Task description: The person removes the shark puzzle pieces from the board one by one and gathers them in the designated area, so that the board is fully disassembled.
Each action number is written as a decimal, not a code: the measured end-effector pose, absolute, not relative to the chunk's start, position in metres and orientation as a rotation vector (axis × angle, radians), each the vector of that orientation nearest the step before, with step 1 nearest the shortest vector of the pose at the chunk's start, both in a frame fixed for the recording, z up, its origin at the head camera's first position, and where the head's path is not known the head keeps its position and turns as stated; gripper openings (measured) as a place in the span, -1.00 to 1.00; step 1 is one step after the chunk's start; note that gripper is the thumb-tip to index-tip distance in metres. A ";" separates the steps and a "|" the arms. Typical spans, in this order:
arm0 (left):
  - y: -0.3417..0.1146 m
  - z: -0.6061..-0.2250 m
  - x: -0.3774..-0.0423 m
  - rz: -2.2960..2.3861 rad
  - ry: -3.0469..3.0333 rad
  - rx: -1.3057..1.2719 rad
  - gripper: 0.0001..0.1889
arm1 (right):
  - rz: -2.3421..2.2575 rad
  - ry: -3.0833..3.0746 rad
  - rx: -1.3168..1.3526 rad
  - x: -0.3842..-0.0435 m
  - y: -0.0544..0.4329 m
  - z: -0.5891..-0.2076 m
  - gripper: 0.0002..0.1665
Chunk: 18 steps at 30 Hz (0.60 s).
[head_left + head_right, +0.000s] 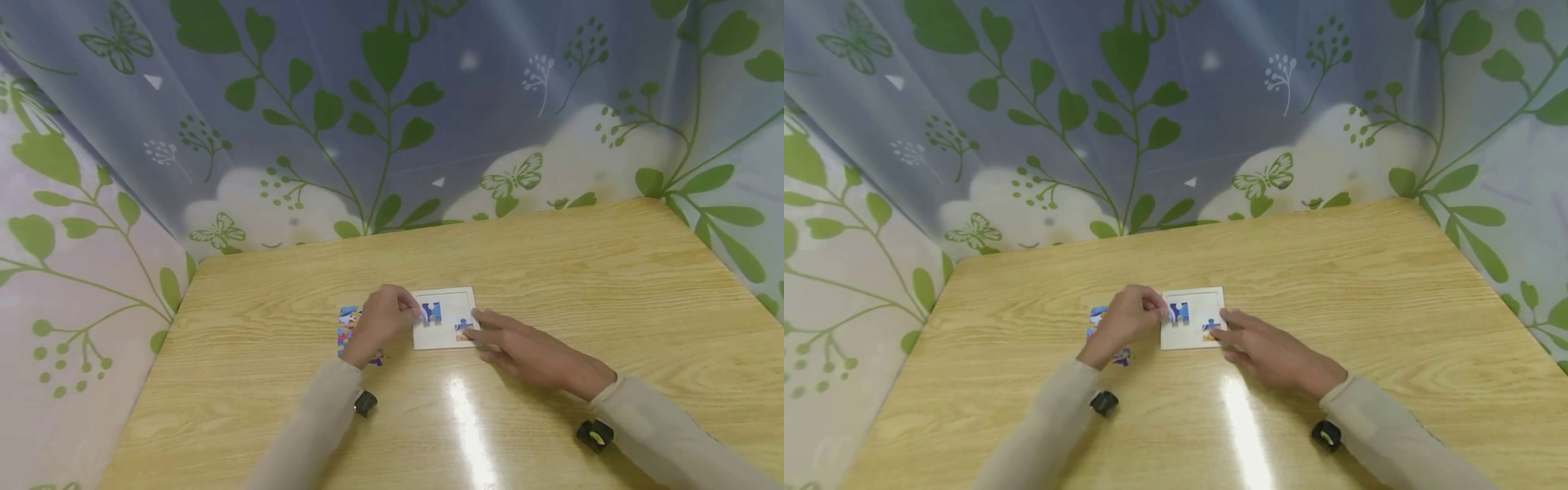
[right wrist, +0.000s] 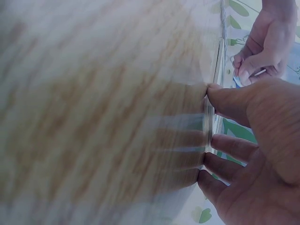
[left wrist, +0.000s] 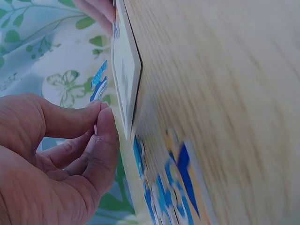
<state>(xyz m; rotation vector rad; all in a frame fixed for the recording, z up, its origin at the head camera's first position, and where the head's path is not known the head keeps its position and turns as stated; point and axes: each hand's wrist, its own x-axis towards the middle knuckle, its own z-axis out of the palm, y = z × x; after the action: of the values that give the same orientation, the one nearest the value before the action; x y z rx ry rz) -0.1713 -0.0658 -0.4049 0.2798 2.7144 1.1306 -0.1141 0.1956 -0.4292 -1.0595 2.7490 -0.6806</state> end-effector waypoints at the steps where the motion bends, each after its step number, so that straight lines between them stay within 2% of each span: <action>1: -0.069 -0.406 -0.171 1.126 2.715 0.275 -0.97 | -0.681 2.748 -1.056 -0.114 0.196 -0.429 -0.50; 18: -0.112 -0.406 -0.160 1.047 2.772 0.216 -0.98 | -0.688 2.745 -1.058 -0.113 0.197 -0.428 -0.48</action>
<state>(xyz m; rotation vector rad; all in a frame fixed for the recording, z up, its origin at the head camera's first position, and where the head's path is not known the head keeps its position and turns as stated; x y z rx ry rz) -0.1597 -0.1115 -0.4065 0.2163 2.7720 1.0468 -0.1126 0.1965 -0.4283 -1.0577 2.7450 -0.6876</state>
